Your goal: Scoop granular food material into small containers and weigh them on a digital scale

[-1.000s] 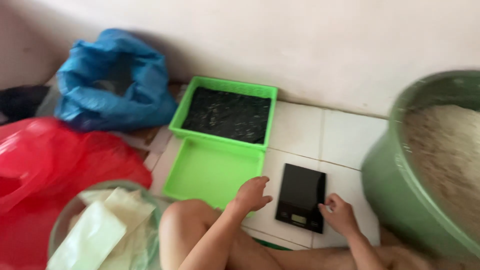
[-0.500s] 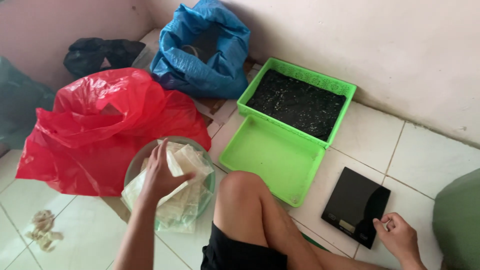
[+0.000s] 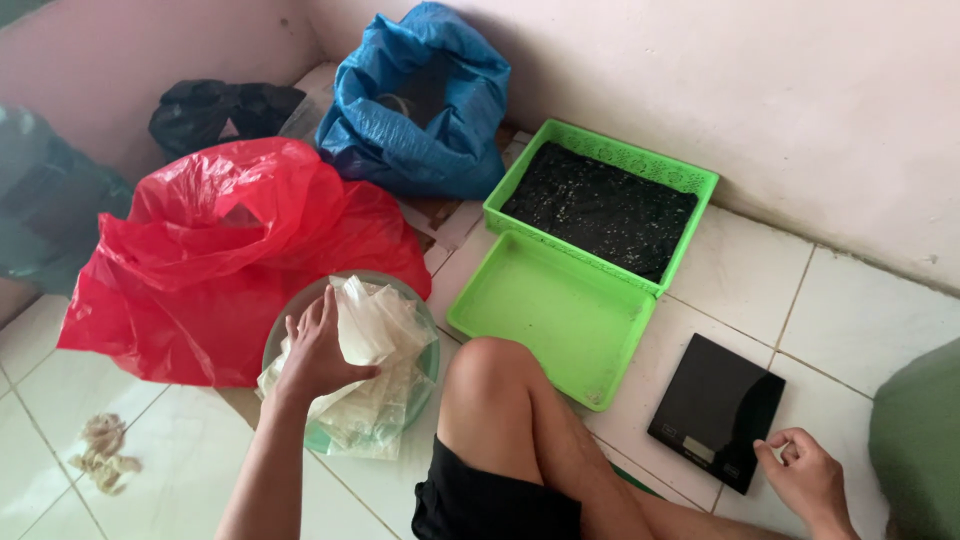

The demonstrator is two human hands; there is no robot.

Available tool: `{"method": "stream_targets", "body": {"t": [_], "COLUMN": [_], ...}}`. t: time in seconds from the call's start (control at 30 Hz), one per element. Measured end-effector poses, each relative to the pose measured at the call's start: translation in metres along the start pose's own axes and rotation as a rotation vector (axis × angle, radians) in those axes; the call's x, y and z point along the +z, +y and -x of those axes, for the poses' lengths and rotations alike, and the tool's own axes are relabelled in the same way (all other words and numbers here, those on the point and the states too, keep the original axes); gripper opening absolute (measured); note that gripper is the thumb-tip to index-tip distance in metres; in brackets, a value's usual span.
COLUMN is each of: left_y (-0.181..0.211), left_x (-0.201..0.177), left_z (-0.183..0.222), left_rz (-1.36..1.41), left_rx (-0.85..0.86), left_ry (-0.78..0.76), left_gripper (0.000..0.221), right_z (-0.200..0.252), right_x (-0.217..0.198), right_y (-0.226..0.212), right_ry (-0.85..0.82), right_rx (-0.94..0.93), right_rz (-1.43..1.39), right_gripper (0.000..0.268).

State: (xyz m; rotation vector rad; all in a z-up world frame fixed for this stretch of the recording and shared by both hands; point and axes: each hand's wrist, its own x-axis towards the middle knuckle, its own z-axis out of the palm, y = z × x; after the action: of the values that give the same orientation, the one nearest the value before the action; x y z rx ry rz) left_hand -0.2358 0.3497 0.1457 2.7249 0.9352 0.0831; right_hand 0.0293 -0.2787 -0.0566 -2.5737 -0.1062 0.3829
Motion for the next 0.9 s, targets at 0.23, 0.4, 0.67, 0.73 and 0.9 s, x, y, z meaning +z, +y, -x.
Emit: {"method": "stream_targets", "body": {"t": [0.23, 0.4, 0.67, 0.73, 0.9], "left_y": [0.154, 0.295, 0.414, 0.418, 0.405], "left_x": [-0.055, -0.042, 0.112, 0.134, 0.143], "left_z": [-0.003, 0.013, 0.052, 0.061, 0.072], "left_rz": [0.186, 0.641, 0.973, 1.194, 1.253], "left_rx": [0.556, 0.955, 0.958, 0.961, 0.837], "left_ry": [0.332, 0.060, -0.671, -0.794, -0.839], "left_gripper": [0.142, 0.131, 0.126, 0.118, 0.109], "right_z": [0.005, 0.014, 0.077, 0.081, 0.081], "right_x": [-0.005, -0.009, -0.053, -0.057, -0.059], "right_y": [-0.010, -0.009, -0.072, -0.083, -0.096], "right_ry": [0.043, 0.153, 0.014, -0.039, -0.204], "right_rx": [0.061, -0.130, -0.281, -0.309, -0.355], "right_rz": [-0.014, -0.233, -0.586, -0.529, -0.428], "right_gripper": [0.019, 0.024, 0.128, 0.142, 0.147]}}
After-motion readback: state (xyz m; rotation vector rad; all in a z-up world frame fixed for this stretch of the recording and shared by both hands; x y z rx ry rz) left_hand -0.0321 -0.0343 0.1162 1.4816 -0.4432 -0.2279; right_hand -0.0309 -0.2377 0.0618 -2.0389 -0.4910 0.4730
